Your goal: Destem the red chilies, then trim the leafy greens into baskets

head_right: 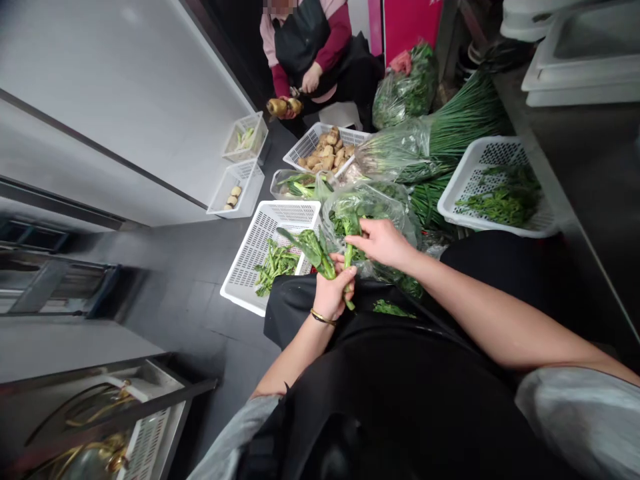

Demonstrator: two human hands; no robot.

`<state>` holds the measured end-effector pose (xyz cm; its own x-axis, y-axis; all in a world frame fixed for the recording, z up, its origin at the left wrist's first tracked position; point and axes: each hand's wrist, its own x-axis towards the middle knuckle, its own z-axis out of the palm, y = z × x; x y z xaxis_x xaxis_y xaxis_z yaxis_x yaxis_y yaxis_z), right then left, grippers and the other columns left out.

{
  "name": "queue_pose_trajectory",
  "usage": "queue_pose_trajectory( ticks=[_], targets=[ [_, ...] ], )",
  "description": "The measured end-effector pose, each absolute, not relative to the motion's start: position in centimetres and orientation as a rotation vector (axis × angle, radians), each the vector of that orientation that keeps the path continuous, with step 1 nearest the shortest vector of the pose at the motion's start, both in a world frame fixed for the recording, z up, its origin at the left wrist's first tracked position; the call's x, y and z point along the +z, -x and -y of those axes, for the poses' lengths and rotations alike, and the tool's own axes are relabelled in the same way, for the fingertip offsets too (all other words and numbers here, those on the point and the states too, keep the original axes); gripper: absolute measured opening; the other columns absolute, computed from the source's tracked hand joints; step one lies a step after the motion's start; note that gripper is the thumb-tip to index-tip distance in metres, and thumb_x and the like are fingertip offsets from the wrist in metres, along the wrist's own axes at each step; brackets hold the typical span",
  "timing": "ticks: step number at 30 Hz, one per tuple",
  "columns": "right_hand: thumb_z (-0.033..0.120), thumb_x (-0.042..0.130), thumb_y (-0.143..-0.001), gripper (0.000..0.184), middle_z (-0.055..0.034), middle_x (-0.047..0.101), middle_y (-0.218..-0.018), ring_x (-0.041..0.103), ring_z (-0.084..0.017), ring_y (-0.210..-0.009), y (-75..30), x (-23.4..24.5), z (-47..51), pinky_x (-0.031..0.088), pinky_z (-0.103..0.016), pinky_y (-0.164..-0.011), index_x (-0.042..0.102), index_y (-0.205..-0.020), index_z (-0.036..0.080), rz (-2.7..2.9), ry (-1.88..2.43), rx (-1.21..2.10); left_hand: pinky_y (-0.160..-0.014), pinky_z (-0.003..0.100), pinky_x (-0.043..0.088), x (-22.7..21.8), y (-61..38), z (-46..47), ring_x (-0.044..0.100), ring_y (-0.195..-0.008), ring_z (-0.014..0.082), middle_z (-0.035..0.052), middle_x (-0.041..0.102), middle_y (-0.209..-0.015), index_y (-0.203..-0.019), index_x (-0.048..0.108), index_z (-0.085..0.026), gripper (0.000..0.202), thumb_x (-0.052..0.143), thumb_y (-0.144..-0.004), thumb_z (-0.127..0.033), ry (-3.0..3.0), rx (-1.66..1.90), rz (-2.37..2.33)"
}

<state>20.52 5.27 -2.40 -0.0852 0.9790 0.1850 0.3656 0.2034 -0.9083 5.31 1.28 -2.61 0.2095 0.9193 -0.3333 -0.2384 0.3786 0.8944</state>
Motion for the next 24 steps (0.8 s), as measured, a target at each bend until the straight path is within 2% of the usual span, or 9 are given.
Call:
queue_pose_trajectory(
  ticks=[3, 6, 8, 10, 12, 14, 17, 20, 24],
  targets=[
    [0.031, 0.045, -0.087, 0.023, -0.0057, 0.058, -0.067, 0.053, -0.014, -0.060, -19.8, -2.9, -3.5, 0.040, -0.026, -0.056, 0.055, -0.072, 0.017, 1.976, 1.066, 0.406, -0.033, 0.013, 0.021, -2.5, -4.7, -2.2, 0.039, -0.038, 0.0035, -0.0081, 0.046, -0.056, -0.086, 0.044, -0.019, 0.046, 0.079, -0.059, -0.034, -0.563, 0.863, -0.978],
    [0.028, 0.041, -0.090, 0.024, -0.0072, 0.062, -0.074, 0.057, -0.015, -0.068, -21.2, -4.6, -1.9, 0.043, -0.026, -0.064, 0.060, -0.080, 0.017, 2.136, 1.005, 0.360, -0.034, 0.013, 0.020, -2.5, -3.9, -3.0, 0.040, -0.039, 0.0032, -0.0075, 0.046, -0.058, -0.084, 0.042, -0.020, 0.048, 0.080, -0.056, -0.032, -0.514, 0.896, -0.984],
    [0.032, 0.049, -0.087, 0.022, -0.0071, 0.061, -0.070, 0.057, -0.016, -0.063, -23.1, -6.1, -1.8, 0.042, -0.027, -0.060, 0.059, -0.074, 0.017, 2.168, 1.339, 0.452, -0.034, 0.014, 0.021, -2.8, -3.5, -3.1, 0.040, -0.039, 0.0039, -0.0087, 0.046, -0.058, -0.088, 0.043, -0.021, 0.050, 0.081, -0.056, -0.031, -0.614, 0.962, -1.044],
    [0.039, 0.061, -0.078, 0.025, -0.0066, 0.059, -0.063, 0.056, -0.017, -0.056, -24.9, -7.0, -2.3, 0.039, -0.027, -0.052, 0.057, -0.066, 0.017, 2.242, 1.680, 0.623, -0.035, 0.016, 0.023, -3.1, -3.6, -2.8, 0.038, -0.038, 0.0037, -0.0096, 0.046, -0.058, -0.091, 0.045, -0.021, 0.050, 0.081, -0.057, -0.032, -0.773, 1.007, -1.134],
    [0.047, 0.067, -0.070, 0.030, -0.0055, 0.061, -0.062, 0.056, -0.017, -0.055, -25.7, -6.8, -3.4, 0.038, -0.027, -0.050, 0.059, -0.067, 0.018, 2.231, 1.780, 0.844, -0.039, 0.017, 0.028, -3.6, -3.8, -2.4, 0.039, -0.041, 0.0035, -0.0092, 0.047, -0.058, -0.090, 0.050, -0.019, 0.047, 0.081, -0.058, -0.032, -0.955, 1.025, -1.205],
    [0.058, 0.061, -0.074, 0.040, -0.0044, 0.062, -0.063, 0.058, -0.016, -0.055, -25.3, -5.5, -4.6, 0.041, -0.026, -0.051, 0.060, -0.072, 0.018, 1.971, 1.686, 1.092, -0.047, 0.019, 0.034, -3.8, -4.1, -2.0, 0.042, -0.047, 0.0048, -0.0078, 0.048, -0.058, -0.088, 0.055, -0.017, 0.042, 0.081, -0.058, -0.030, -1.131, 1.051, -1.243],
    [0.068, 0.054, -0.075, 0.053, -0.0026, 0.057, -0.052, 0.053, -0.012, -0.045, -22.9, -3.7, -6.2, 0.042, -0.025, -0.046, 0.054, -0.062, 0.017, 1.452, 1.413, 1.452, -0.055, 0.020, 0.037, -3.6, -4.5, -1.4, 0.045, -0.055, 0.0071, -0.0051, 0.052, -0.060, -0.086, 0.060, -0.016, 0.036, 0.081, -0.059, -0.028, -1.267, 1.088, -1.254],
    [0.065, 0.067, -0.064, 0.051, -0.0004, 0.054, -0.050, 0.050, -0.010, -0.042, -19.9, -3.7, -6.1, 0.042, -0.024, -0.043, 0.051, -0.060, 0.017, 1.083, 1.121, 1.609, -0.046, 0.020, 0.034, -2.9, -5.0, -0.8, 0.042, -0.047, 0.0052, -0.0057, 0.051, -0.062, -0.088, 0.056, -0.018, 0.038, 0.080, -0.062, -0.031, -1.109, 1.078, -1.169],
    [0.061, 0.060, -0.073, 0.044, -0.0016, 0.060, -0.061, 0.055, -0.013, -0.050, -18.4, -5.2, -4.7, 0.048, -0.027, -0.051, 0.060, -0.076, 0.017, 1.070, 0.991, 1.562, -0.034, 0.017, 0.021, -2.1, -5.2, -1.3, 0.033, -0.037, 0.0032, -0.0076, 0.047, -0.060, -0.092, 0.048, -0.021, 0.041, 0.075, -0.067, -0.038, -0.784, 1.010, -0.947]
  ],
)
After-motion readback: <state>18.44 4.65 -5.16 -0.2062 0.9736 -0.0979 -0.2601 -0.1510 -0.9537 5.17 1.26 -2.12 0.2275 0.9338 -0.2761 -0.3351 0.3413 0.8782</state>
